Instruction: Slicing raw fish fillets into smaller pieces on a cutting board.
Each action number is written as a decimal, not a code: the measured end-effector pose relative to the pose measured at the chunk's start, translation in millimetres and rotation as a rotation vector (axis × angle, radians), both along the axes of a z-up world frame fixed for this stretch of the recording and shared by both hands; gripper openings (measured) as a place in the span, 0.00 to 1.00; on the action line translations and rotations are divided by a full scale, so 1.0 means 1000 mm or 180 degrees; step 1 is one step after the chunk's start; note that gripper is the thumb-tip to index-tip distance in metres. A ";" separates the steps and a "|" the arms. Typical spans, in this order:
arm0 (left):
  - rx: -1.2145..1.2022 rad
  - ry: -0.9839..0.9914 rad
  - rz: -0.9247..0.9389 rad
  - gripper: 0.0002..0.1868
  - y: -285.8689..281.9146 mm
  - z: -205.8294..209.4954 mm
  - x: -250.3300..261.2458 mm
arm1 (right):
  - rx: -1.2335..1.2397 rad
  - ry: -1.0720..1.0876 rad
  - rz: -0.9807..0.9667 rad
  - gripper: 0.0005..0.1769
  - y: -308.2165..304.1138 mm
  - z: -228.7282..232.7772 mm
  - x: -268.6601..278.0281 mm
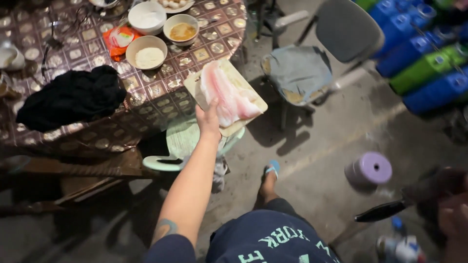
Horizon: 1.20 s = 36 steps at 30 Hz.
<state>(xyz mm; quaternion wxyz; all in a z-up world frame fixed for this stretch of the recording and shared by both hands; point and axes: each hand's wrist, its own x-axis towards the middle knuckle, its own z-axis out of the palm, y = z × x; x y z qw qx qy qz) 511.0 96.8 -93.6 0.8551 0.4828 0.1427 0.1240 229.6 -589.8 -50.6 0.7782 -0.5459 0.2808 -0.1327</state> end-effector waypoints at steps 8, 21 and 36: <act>0.0428 0.0732 0.1525 0.40 -0.035 -0.096 0.131 | -0.0994 -0.0679 0.1122 0.06 0.056 0.004 0.287; 0.0051 0.1773 0.3452 0.45 -0.051 -0.159 0.266 | -0.0172 -0.0110 0.2181 0.06 0.110 0.008 0.558; -0.0981 0.2423 0.3854 0.62 -0.058 -0.164 0.395 | 0.0044 0.0840 0.2267 0.05 0.119 0.012 0.716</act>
